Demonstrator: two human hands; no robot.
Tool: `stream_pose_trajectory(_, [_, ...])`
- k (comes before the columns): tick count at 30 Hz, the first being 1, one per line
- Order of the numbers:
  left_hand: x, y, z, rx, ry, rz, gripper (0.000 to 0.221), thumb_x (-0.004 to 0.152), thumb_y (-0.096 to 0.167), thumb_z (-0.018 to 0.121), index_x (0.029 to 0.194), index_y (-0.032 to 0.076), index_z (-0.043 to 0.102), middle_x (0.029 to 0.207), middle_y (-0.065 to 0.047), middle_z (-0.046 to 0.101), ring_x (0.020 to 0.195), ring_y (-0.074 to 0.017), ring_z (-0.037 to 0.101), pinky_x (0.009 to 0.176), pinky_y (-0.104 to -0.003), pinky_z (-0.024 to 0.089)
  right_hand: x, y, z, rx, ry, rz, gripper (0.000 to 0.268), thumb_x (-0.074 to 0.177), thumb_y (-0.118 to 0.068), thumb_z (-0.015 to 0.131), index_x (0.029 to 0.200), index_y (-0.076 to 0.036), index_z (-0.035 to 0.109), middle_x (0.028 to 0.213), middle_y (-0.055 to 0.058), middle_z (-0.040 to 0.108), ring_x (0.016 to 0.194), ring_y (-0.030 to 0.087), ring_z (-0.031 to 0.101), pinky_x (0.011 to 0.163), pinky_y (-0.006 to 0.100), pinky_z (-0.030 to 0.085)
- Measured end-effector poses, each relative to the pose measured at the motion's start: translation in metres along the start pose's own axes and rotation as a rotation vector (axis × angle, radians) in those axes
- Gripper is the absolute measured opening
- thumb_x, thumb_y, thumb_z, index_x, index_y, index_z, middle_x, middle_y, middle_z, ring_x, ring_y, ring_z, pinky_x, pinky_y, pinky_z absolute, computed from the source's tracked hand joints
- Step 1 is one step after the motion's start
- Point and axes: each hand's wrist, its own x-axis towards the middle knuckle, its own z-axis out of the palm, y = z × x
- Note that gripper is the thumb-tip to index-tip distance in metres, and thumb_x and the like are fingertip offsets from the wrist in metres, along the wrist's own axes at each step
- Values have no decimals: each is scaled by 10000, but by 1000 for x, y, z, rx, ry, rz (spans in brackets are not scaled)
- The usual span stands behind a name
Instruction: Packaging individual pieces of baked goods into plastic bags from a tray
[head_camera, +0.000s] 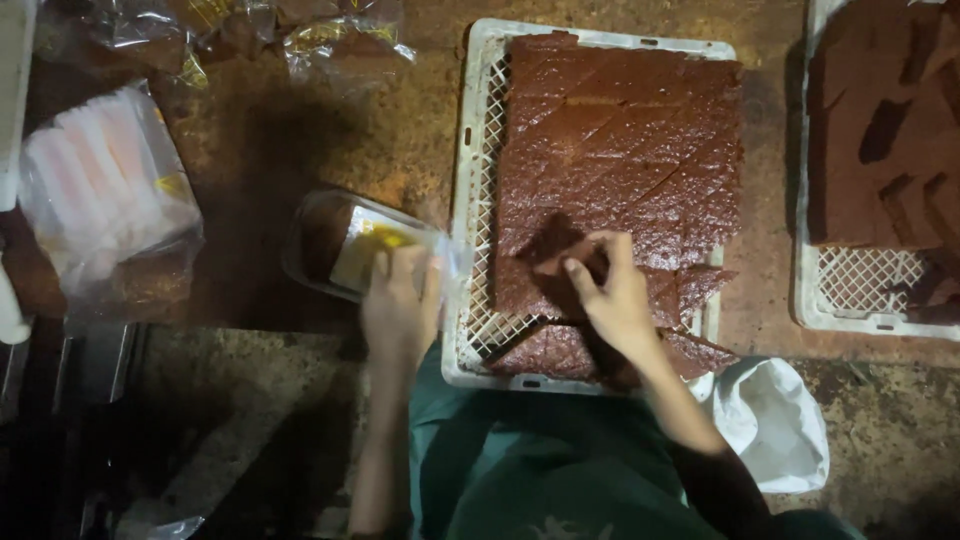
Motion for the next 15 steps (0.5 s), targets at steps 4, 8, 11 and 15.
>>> stream_pose_trajectory(4, [6,-12,10,42,193,229,276,890,218,826,749,150,599,696,15,564,695,-236,676,615,-249,567,2,2,11,-23,-20,-121,483,916,-193,741,1297,-100,460,1224,324,657,1148,561,613,955,661,498])
stream_pose_trajectory(8, [7,-26,29,-156,278,148,506,874,428,819,645,151,463,549,-55,461,560,-287,600,516,-300,476,4,5,17,-82,-48,-118,388,982,-276,661,1255,-90,457,1165,317,678,1043,558,649,871,661,517])
stream_pose_trajectory(11, [11,-2,4,-267,27,-163,195,937,338,657,953,179,546,814,-134,637,797,-402,687,690,-461,540,16,22,19,17,-119,-52,379,973,-244,667,1271,-78,502,985,261,711,830,438,707,792,562,554])
stream_pose_trajectory(15, [17,16,-52,-641,-173,-418,164,938,95,578,1070,178,529,1176,50,691,1048,-114,683,959,-218,467,25,30,14,575,-79,-21,303,963,-21,592,1238,26,475,1002,190,579,741,235,637,618,315,568])
